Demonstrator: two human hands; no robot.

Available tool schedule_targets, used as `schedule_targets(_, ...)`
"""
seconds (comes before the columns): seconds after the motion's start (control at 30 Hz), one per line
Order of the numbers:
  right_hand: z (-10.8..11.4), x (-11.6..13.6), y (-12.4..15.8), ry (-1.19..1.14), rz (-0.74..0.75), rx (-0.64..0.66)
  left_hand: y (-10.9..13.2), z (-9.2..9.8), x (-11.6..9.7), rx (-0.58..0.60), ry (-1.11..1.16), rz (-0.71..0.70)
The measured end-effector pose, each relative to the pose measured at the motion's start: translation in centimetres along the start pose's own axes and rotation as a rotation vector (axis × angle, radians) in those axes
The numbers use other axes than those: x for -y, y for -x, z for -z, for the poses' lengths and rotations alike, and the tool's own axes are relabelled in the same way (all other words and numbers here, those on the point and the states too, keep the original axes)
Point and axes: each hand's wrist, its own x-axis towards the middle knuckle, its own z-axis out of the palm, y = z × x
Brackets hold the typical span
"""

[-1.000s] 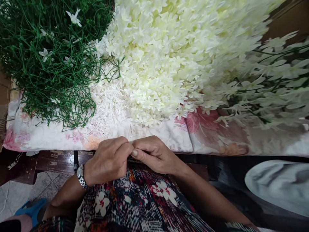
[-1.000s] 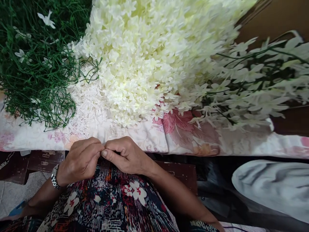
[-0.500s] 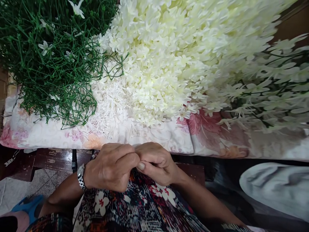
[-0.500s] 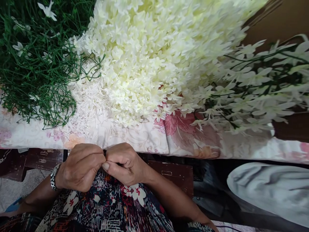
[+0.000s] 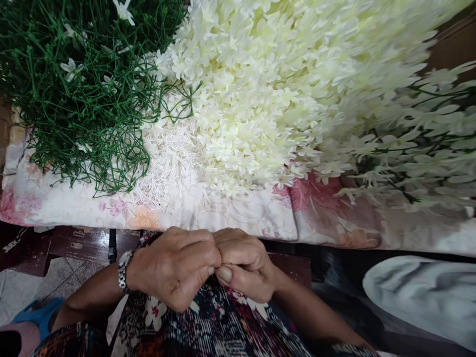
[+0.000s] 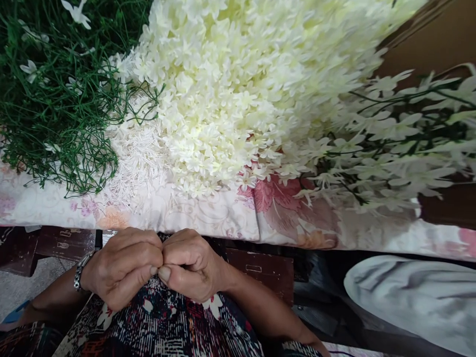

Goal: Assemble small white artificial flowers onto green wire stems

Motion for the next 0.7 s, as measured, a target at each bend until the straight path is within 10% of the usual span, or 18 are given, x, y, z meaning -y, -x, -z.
schedule_targets(0.17, 1.4, 0.7, 0.6, -0.047, -0.006, -0.087, 0.8, 0.5, 1.3, -0.148, 0.171, 0.137)
schedule_targets(0.47, 3.9, -0.4, -0.1, 1.226, -0.104, -0.044, 0.1, 0.8, 4.4, -0.154, -0.867, 0.218)
schedule_targets(0.7, 4.4, -0.7, 1.0, 1.485, -0.046, -0.053, 0.4, -0.1, 4.8, -0.247, -0.896, 0.204)
